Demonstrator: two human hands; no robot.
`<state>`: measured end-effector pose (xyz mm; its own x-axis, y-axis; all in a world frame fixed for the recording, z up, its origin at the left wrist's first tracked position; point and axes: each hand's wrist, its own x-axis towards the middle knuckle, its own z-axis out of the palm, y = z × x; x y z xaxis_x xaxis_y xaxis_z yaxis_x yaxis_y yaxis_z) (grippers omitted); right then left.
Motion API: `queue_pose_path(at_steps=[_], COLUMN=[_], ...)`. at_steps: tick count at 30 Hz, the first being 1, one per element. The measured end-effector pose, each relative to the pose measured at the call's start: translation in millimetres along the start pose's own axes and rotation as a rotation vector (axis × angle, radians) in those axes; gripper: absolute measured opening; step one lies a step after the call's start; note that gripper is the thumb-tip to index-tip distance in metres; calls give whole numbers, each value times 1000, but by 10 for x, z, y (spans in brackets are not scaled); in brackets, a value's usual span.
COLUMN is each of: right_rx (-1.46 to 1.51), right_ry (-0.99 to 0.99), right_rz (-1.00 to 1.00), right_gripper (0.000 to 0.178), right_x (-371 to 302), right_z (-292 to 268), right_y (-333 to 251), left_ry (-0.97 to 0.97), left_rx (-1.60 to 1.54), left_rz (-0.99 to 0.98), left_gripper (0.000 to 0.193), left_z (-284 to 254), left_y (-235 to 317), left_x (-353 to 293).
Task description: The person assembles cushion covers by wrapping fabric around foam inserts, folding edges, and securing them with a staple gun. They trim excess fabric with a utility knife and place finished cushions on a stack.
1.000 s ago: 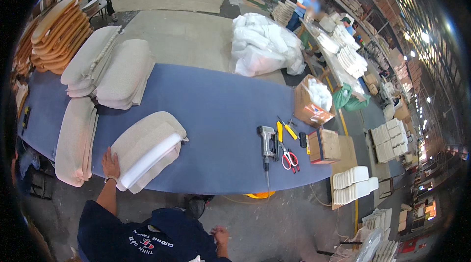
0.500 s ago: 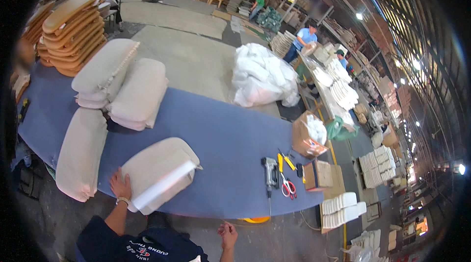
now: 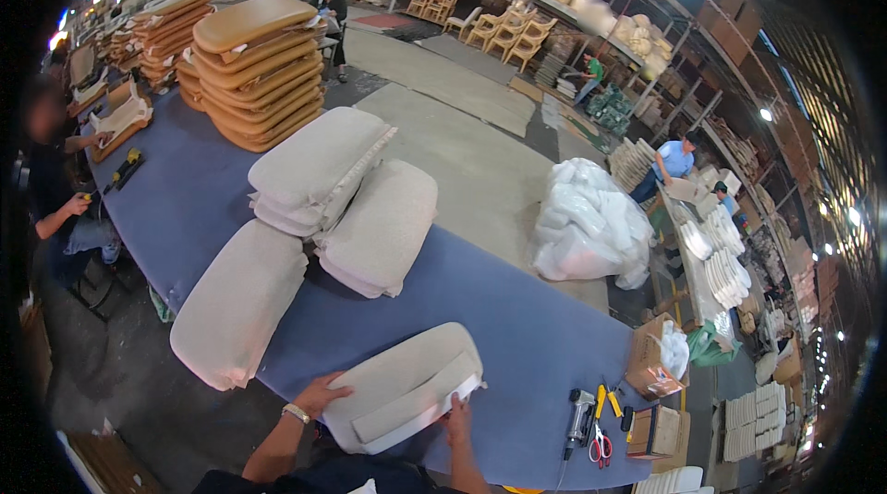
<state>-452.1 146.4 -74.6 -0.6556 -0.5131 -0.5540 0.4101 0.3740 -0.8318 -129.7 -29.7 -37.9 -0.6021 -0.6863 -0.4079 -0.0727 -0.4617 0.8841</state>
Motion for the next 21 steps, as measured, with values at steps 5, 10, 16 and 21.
queue_pose_path(at_steps=[5, 10, 16, 21], right_rx=[146, -49, 38, -81], right_ry=[125, 156, 128, 40], right_rz=[-233, -243, 9, -80], right_gripper=[33, 56, 73, 43], right_x=[267, 689, 413, 618], right_z=[-437, -1297, -1281, -1432], right_y=[-314, -375, -510, -445], left_ry=[-61, -78, -18, -106], left_rx=[423, 738, 960, 1030], left_rz=[264, 459, 596, 358], left_gripper=[76, 76, 86, 87], left_z=[1127, 2324, 2513, 2744], left_y=[566, 541, -5, 368], left_x=[-91, -264, -610, -556])
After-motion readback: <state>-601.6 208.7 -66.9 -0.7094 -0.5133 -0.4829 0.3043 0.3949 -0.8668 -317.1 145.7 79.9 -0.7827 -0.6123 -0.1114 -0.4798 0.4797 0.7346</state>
